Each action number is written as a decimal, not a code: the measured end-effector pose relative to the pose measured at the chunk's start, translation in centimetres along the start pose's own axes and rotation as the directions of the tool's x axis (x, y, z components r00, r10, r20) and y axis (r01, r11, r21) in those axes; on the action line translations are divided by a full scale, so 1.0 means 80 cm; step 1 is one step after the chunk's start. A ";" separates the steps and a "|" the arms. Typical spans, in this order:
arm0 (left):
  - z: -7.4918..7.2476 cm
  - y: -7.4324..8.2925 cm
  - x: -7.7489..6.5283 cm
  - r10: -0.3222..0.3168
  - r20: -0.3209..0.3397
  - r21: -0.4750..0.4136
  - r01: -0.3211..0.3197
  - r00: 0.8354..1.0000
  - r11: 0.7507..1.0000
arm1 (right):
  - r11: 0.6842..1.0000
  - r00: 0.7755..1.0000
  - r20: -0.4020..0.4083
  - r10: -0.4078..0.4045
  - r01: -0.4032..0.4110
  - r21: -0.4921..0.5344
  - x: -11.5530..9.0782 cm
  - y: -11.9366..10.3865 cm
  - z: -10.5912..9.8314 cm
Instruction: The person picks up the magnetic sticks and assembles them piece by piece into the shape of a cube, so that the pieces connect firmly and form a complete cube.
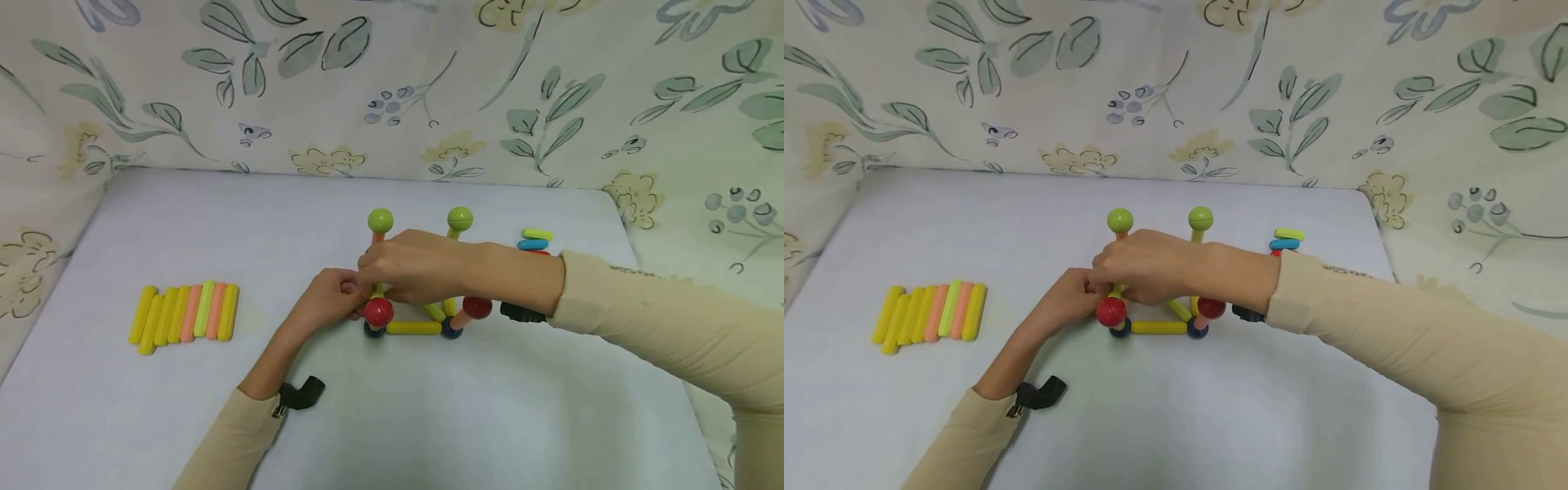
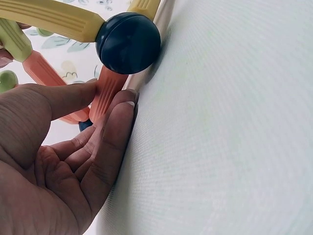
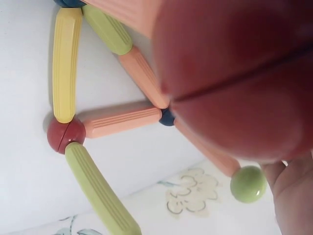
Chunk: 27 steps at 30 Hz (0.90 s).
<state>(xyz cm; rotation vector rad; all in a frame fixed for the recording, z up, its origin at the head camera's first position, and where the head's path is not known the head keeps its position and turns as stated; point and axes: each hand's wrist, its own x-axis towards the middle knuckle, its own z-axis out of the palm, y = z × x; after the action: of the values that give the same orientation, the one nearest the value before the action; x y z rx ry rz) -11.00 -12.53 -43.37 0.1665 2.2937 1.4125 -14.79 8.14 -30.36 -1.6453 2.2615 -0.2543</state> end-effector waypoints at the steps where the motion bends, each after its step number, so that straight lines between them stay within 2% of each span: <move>1: 0.000 0.001 0.000 0.001 0.001 0.000 -0.001 1.000 1.000 | 1.000 1.000 -0.004 -0.002 0.002 -0.003 -0.001 0.000 0.000; 6: 0.001 0.001 0.001 0.009 0.007 0.004 -0.009 1.000 1.000 | 1.000 1.000 -0.009 0.001 -0.002 -0.030 -0.005 0.000 0.000; 11: 0.000 0.001 0.000 0.003 0.006 -0.001 -0.003 1.000 1.000 | 0.998 0.999 -0.013 0.048 -0.049 -0.035 -0.014 -0.003 -0.012; 14: 0.000 0.001 -0.002 -0.015 0.006 -0.016 0.015 1.000 1.000 | 0.996 0.993 -0.076 0.090 -0.089 0.018 -0.025 -0.005 -0.024; 17: -0.001 0.000 -0.002 -0.029 0.006 -0.021 0.029 1.000 0.999 | 0.989 0.971 -0.193 0.140 -0.127 0.076 -0.042 -0.005 -0.030; 19: 0.000 0.001 -0.002 -0.034 0.008 -0.017 0.034 0.999 0.999 | 0.980 0.941 -0.279 0.191 -0.167 0.110 -0.058 -0.005 -0.028; 21: 0.000 0.001 -0.001 -0.033 0.016 -0.010 0.034 0.999 0.999 | 0.969 0.900 -0.364 0.239 -0.196 0.150 -0.076 -0.004 -0.022; 24: 0.002 0.001 0.001 -0.043 0.019 0.004 0.043 0.999 0.999 | 0.951 0.824 -0.483 0.297 -0.213 0.223 -0.102 -0.001 -0.007; 27: 0.004 0.002 0.001 -0.059 0.008 0.015 0.059 0.998 0.998 | 0.936 0.731 -0.593 0.337 -0.194 0.292 -0.123 0.004 0.014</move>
<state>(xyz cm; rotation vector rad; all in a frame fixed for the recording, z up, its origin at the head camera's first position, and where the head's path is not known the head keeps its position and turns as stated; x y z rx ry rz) -10.97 -12.18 -43.40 0.1079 2.2833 1.3637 -11.95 17.66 -29.93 -1.2012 2.7852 -1.0886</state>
